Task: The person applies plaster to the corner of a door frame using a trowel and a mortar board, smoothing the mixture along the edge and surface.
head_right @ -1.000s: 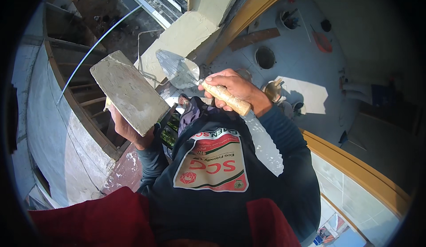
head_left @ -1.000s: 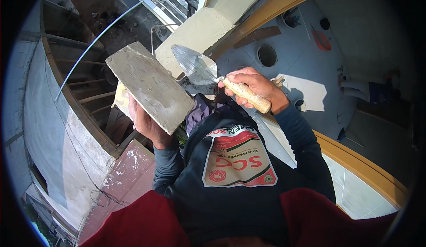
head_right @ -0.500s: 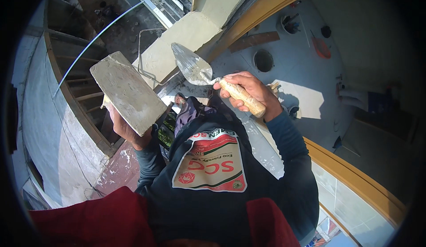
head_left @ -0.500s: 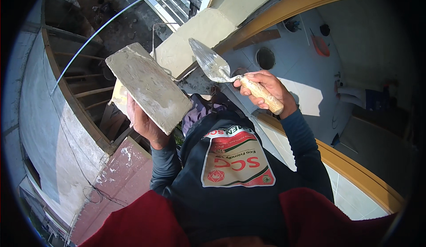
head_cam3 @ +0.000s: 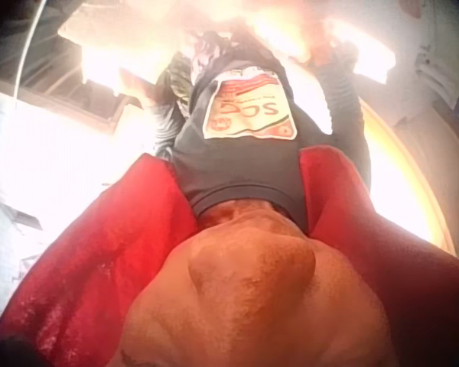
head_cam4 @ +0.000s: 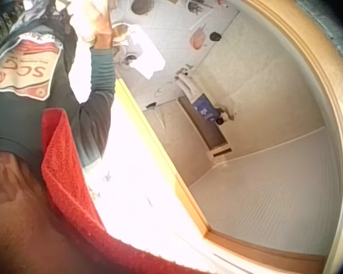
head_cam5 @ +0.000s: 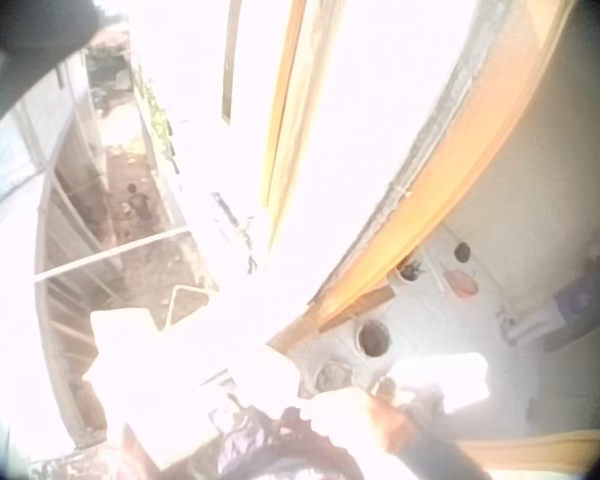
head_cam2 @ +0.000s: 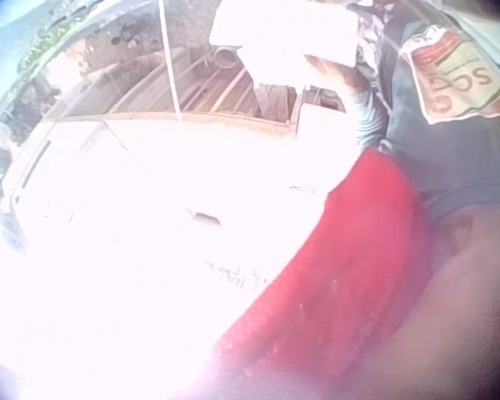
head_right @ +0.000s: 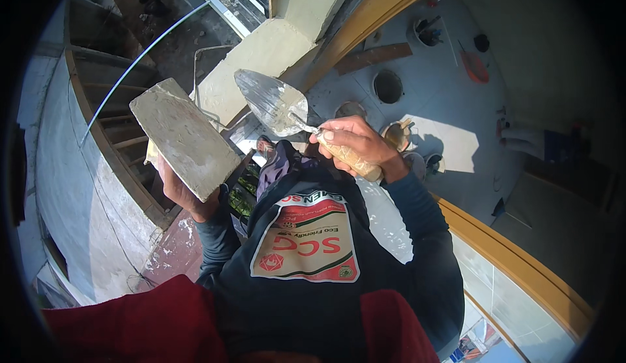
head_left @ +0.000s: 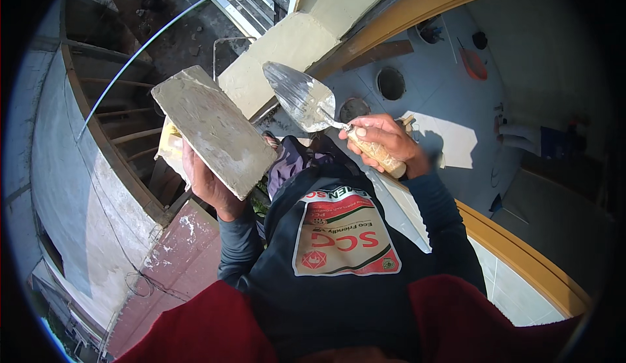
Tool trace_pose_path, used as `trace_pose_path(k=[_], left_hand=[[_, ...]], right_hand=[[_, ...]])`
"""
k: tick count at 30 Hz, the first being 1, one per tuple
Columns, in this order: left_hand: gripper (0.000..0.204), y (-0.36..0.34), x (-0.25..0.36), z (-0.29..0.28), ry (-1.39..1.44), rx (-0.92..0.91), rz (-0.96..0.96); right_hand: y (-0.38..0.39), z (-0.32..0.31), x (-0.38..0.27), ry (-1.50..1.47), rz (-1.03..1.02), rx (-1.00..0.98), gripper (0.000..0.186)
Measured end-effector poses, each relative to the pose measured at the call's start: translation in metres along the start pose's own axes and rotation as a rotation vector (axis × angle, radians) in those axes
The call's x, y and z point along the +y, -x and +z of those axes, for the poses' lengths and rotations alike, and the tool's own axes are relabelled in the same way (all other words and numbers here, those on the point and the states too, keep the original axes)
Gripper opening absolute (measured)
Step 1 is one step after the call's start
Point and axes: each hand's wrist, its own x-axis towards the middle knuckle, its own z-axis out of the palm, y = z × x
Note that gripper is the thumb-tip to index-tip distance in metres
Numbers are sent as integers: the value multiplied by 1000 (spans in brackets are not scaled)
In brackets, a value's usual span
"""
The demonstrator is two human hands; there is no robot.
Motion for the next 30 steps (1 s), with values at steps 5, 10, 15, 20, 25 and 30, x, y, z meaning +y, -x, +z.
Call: trace_pose_path(k=[5,10,15,20,25,30], left_hand=[[33,3,7,-7,-161,-6,118],[28,18,18,2,15,85,-40],[28,31,20,7,186,148,-195],[37,43,25,10,29,133,-148],[39,49,26,9,189,200,-176],[40,51,42,5,588,119,-241]], right_hand=[[36,-37,-19,1135,-409,352,30],[48,-62,-61,1511,-517,405,30],[32,-42,-110,1898,-407,346,24],[19,-26,-143,2093,-378,173,26],[-4,-13,-148,2169,-433,34,32],[0,-10,-141,1945,-416,-39,34]])
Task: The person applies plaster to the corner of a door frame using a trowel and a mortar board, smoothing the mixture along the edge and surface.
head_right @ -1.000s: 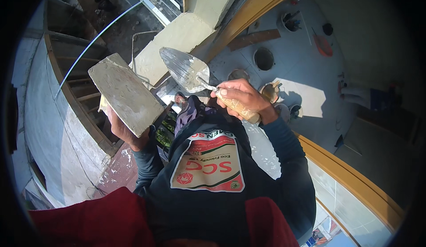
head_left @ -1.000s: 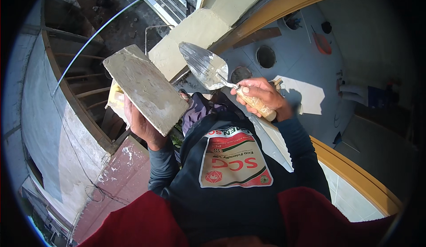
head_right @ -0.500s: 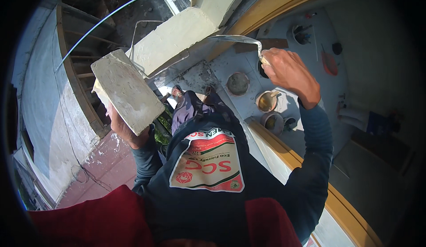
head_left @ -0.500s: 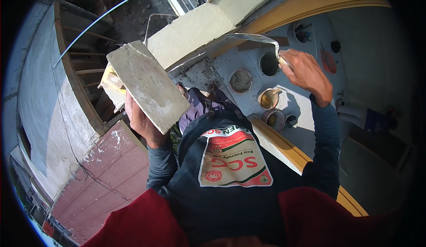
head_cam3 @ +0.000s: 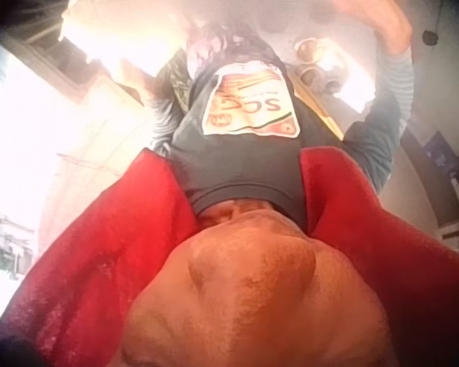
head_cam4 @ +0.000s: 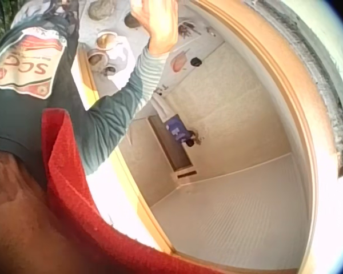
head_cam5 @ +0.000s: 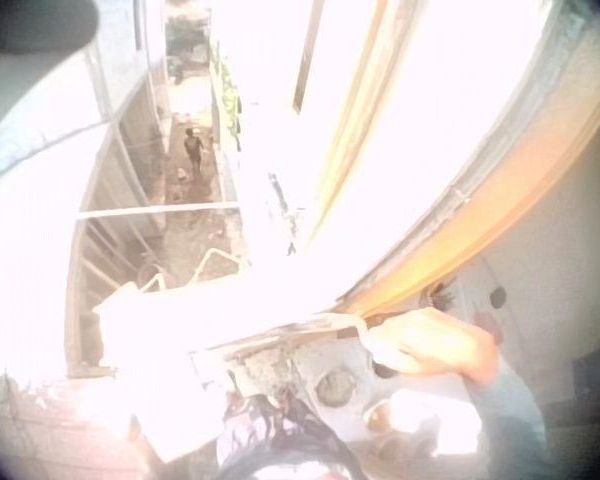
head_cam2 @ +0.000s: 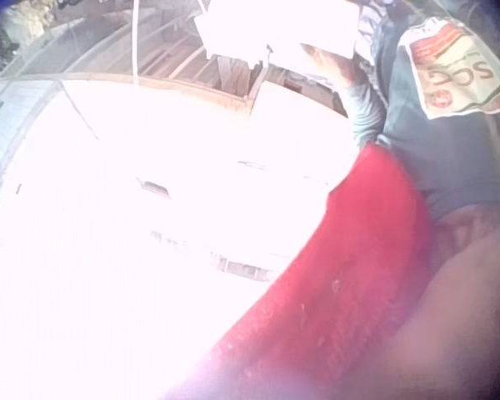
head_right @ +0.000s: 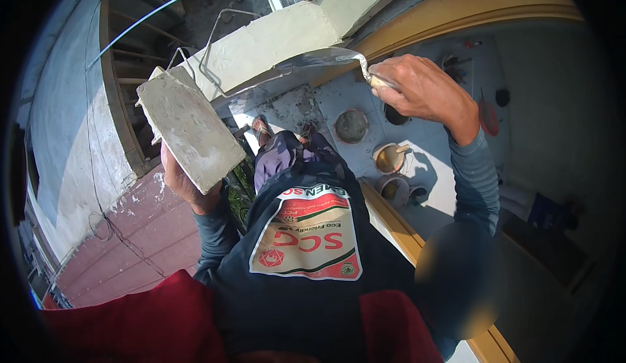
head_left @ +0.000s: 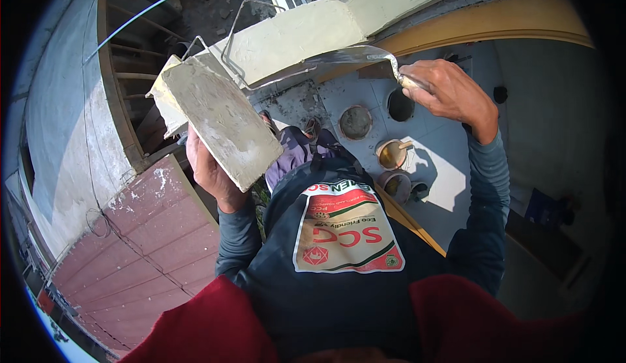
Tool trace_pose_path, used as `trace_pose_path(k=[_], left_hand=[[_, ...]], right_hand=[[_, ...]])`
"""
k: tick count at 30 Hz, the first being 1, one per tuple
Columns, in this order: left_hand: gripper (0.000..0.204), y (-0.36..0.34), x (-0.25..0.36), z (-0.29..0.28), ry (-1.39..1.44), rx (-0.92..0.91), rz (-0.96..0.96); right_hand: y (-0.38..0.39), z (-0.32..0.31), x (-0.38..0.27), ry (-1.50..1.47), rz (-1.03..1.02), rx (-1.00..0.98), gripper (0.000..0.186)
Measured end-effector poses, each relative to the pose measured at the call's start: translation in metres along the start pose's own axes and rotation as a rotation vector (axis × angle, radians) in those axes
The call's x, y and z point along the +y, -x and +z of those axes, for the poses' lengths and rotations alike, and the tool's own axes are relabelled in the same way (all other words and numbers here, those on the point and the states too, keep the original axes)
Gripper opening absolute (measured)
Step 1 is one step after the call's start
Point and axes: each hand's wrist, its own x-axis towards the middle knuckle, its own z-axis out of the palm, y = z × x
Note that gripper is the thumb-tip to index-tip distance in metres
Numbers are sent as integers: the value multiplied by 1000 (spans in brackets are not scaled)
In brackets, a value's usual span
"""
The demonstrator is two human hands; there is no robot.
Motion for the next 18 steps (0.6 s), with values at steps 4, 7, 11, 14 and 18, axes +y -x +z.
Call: trace_pose_path(k=[4,7,11,14,18], left_hand=[[40,3,0,0,66,-66,3],[39,1,-2,4,80,-11,-77],[41,-11,-21,6,47,0,-195],[43,-27,-31,18,80,-46,-265],[41,-40,-40,38,263,-120,-467]], right_hand=[[23,31,3,-232,-22,145,32],[40,70,0,-475,108,272,34],[46,103,-29,-653,247,416,29],[42,126,-45,-851,334,512,27],[22,141,-68,-862,306,757,25]])
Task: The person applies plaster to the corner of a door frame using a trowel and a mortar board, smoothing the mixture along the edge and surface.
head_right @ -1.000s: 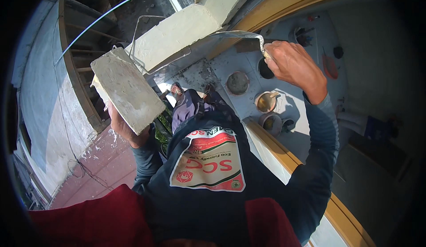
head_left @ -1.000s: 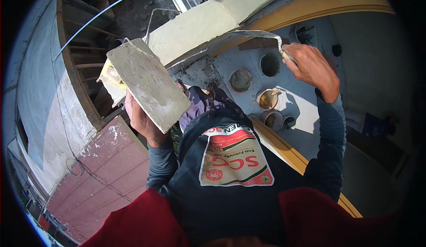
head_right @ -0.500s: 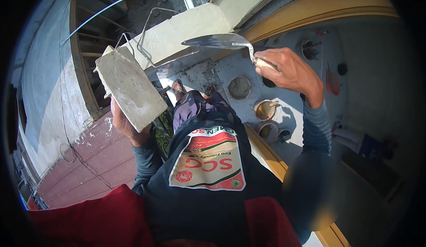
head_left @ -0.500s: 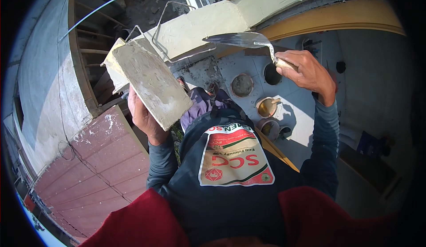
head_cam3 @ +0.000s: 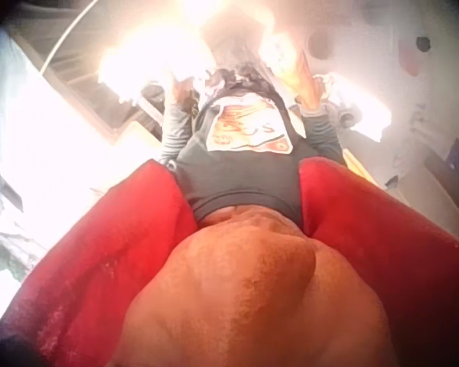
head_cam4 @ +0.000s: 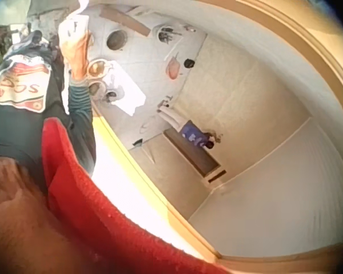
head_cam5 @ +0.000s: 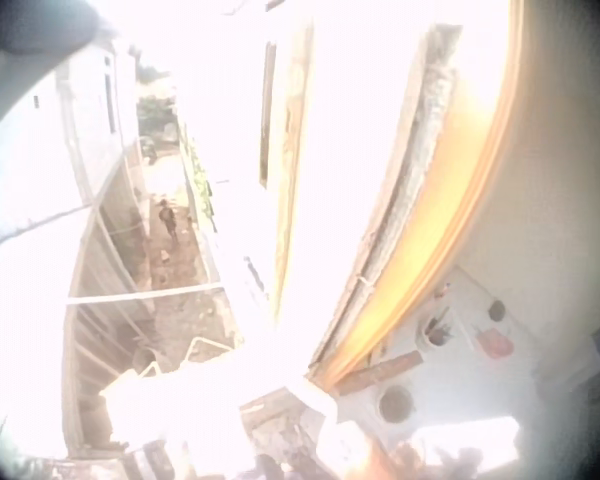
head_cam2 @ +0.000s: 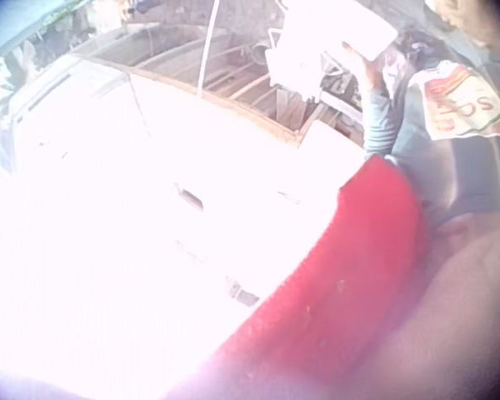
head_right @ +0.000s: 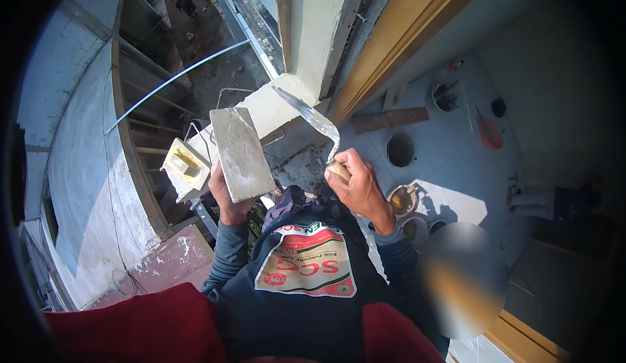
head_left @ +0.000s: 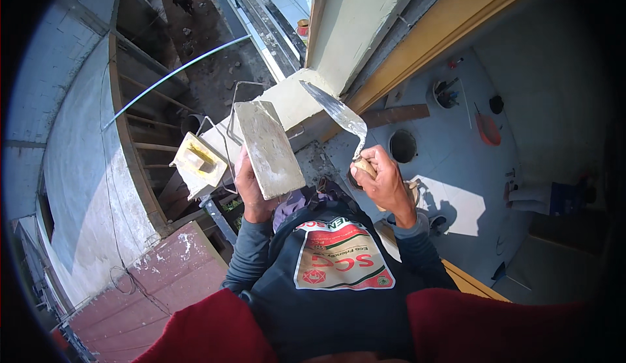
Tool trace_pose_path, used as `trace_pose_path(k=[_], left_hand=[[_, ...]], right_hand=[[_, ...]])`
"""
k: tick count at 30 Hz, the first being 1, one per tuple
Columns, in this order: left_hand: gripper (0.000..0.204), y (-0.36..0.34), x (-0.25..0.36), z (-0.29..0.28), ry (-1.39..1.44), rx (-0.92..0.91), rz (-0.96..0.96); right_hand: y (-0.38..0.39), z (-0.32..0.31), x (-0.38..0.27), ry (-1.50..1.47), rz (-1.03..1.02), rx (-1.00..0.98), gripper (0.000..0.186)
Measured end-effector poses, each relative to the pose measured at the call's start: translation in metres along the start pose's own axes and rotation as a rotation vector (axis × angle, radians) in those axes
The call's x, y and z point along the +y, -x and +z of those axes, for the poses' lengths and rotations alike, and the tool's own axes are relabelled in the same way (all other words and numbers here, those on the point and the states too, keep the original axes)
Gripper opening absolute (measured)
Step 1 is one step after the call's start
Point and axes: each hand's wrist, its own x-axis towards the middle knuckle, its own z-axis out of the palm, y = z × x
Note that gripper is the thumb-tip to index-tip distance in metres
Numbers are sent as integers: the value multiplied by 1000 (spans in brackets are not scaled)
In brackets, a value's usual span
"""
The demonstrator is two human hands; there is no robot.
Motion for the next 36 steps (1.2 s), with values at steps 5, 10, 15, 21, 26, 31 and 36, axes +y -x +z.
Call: trace_pose_path(k=[5,10,15,21,26,31,36], left_hand=[[37,-28,-15,2,-133,-142,-12],[39,-46,-18,21,-121,-335,-48],[40,-57,-19,32,-95,-466,-74],[43,-45,8,8,-96,-438,-82],[43,-31,30,6,-100,-413,-38],[39,-33,35,-10,-150,-408,43],[39,-27,42,-14,-177,-387,23]], right_hand=[[5,18,-10,13,-52,183,27],[0,3,-43,-77,-183,286,28],[-20,-12,-98,-306,-242,344,26],[-68,2,-165,-491,-487,394,26],[-100,3,-215,-535,-575,418,27],[-128,2,-224,-596,-559,415,27],[-132,19,-202,-724,-502,419,27]])
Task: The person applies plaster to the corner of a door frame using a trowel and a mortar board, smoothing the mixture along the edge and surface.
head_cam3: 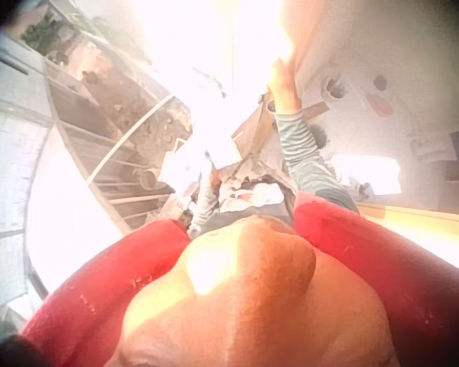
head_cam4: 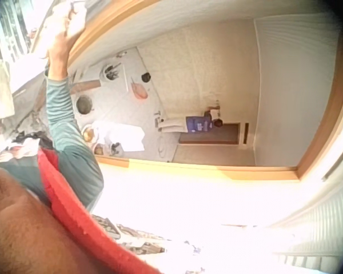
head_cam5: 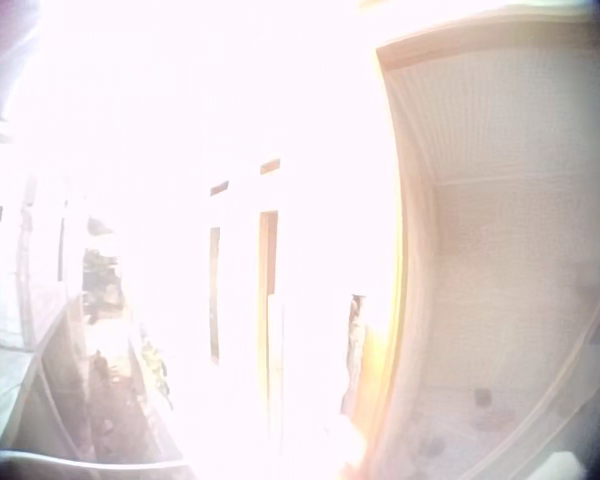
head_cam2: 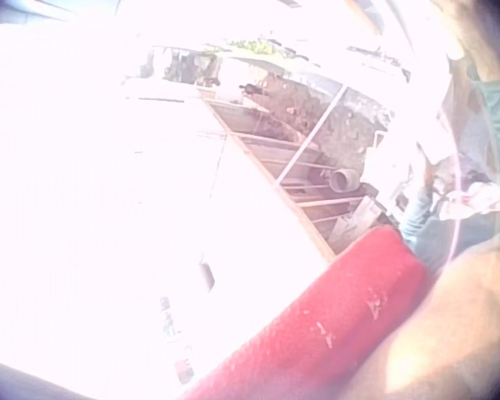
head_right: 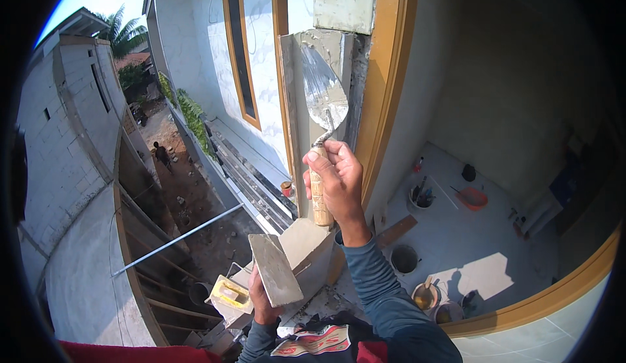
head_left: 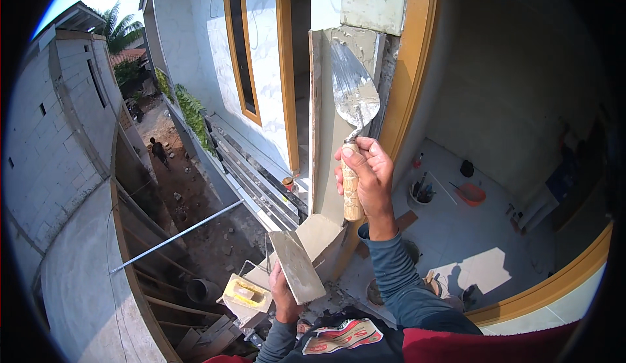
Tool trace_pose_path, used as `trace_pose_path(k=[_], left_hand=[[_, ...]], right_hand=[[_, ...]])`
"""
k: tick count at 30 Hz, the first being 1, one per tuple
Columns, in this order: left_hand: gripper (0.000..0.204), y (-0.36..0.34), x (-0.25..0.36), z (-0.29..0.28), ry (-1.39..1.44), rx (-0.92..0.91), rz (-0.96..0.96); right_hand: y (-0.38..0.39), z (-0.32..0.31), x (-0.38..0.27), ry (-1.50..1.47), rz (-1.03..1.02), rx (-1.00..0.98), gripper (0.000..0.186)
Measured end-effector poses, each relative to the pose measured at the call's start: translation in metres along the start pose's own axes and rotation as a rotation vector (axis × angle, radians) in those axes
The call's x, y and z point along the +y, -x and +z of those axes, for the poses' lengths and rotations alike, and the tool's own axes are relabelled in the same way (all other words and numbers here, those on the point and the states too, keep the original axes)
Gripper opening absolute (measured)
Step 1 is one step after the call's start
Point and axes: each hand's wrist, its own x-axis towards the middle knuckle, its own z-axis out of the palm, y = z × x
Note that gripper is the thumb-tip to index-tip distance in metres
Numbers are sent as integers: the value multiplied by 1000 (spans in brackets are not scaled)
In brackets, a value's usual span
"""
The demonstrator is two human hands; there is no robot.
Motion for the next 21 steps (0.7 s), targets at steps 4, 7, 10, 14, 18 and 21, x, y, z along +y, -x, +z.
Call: trace_pose_path(k=[4,7,10,14,18,21], left_hand=[[36,4,-3,-3,16,32,13],[35,8,1,-5,-16,53,28],[35,10,3,1,-30,39,58],[34,13,-3,-2,-100,44,93],[34,18,0,1,-104,38,67],[36,21,2,3,-63,69,68]], right_hand=[[44,-6,36,85,-30,57,25],[37,4,36,148,-132,20,24],[0,21,22,174,-249,21,24],[-26,34,0,104,-179,20,23],[-4,28,0,37,-279,149,24],[14,19,1,16,-296,112,25]])
